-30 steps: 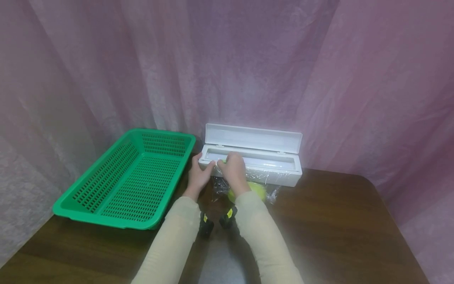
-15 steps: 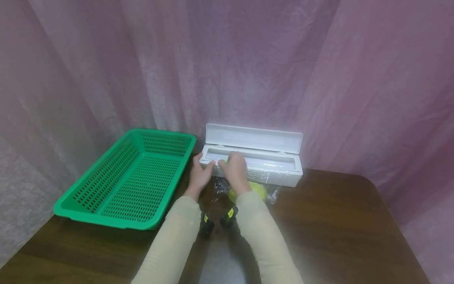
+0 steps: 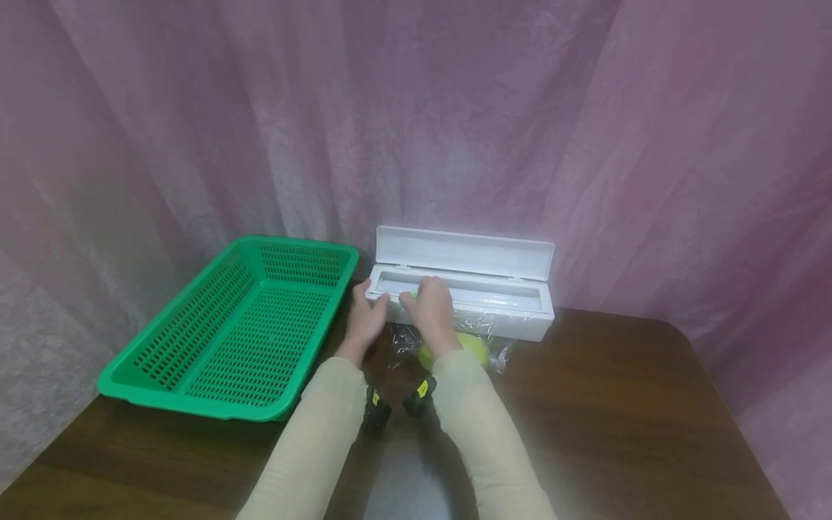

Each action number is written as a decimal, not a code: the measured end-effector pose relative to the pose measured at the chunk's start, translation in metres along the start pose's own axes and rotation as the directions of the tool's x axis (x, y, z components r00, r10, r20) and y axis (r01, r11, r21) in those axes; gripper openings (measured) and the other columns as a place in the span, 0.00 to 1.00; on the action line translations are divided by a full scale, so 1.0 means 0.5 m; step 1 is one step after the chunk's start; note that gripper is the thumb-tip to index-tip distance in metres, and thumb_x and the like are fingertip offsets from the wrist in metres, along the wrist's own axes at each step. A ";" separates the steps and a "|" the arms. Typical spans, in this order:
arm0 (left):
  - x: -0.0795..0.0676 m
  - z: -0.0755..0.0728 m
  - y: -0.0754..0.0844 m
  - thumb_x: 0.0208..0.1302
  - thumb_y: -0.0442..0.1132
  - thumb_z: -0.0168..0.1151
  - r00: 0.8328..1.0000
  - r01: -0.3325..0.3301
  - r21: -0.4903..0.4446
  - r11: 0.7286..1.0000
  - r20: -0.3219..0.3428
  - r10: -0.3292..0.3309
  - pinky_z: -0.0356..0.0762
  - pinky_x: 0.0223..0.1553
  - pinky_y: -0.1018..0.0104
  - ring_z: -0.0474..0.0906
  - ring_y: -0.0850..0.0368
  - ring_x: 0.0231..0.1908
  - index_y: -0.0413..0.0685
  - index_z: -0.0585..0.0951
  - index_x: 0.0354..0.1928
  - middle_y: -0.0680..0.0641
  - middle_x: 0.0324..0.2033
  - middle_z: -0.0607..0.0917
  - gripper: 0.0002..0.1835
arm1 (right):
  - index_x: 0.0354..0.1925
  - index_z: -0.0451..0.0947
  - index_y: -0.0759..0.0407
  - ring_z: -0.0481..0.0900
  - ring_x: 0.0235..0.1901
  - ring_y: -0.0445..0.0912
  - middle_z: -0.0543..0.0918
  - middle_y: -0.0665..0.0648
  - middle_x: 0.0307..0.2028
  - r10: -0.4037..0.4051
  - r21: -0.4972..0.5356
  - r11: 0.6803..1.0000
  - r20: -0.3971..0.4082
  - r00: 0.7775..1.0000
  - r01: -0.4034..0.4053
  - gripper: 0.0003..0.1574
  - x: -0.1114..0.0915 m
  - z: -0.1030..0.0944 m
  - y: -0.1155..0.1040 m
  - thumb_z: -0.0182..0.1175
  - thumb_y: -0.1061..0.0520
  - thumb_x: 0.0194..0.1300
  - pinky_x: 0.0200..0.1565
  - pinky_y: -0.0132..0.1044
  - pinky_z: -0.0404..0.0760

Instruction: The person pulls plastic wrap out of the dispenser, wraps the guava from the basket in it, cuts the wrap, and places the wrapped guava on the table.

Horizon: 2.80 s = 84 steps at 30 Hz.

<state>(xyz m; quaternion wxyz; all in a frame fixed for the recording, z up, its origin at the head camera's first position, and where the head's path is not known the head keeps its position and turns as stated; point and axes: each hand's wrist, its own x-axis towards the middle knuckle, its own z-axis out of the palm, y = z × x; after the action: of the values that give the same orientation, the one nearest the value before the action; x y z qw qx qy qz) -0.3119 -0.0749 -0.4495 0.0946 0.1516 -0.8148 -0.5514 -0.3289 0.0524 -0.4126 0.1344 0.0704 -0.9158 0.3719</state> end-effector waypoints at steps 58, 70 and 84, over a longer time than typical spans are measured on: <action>0.001 -0.001 0.002 0.59 0.60 0.60 1.000 -0.014 -0.007 1.000 0.024 0.014 0.62 0.63 0.46 0.63 0.40 0.65 0.59 0.52 0.71 0.35 0.66 0.63 0.43 | 0.35 0.79 0.59 0.76 0.28 0.47 0.82 0.57 0.31 0.005 -0.084 0.996 0.161 0.987 0.009 0.13 -0.007 -0.076 0.030 0.59 0.50 0.62 0.35 0.41 0.76; -0.002 -0.006 0.000 0.59 0.60 0.60 1.000 -0.019 -0.004 1.000 0.020 0.019 0.62 0.63 0.45 0.63 0.39 0.64 0.58 0.52 0.71 0.34 0.66 0.63 0.43 | 0.41 0.79 0.62 0.80 0.45 0.55 0.84 0.62 0.43 -0.058 -0.064 0.996 0.126 0.990 0.067 0.19 -0.015 -0.065 0.047 0.61 0.47 0.62 0.50 0.48 0.77; -0.003 -0.014 -0.004 0.59 0.61 0.59 1.000 -0.012 -0.006 1.000 0.014 0.012 0.61 0.64 0.47 0.61 0.41 0.66 0.59 0.52 0.71 0.36 0.67 0.61 0.43 | 0.38 0.79 0.61 0.79 0.38 0.52 0.83 0.60 0.40 -0.024 -0.036 0.999 0.102 0.995 0.028 0.14 -0.018 -0.058 0.033 0.61 0.51 0.61 0.46 0.46 0.78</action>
<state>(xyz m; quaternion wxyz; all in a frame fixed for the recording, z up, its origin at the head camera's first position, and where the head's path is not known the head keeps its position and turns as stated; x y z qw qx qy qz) -0.3080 -0.0812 -0.4486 0.0925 0.1424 -0.8149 -0.5542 -0.3183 0.0850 -0.4064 0.0939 0.0985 -0.9272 0.3489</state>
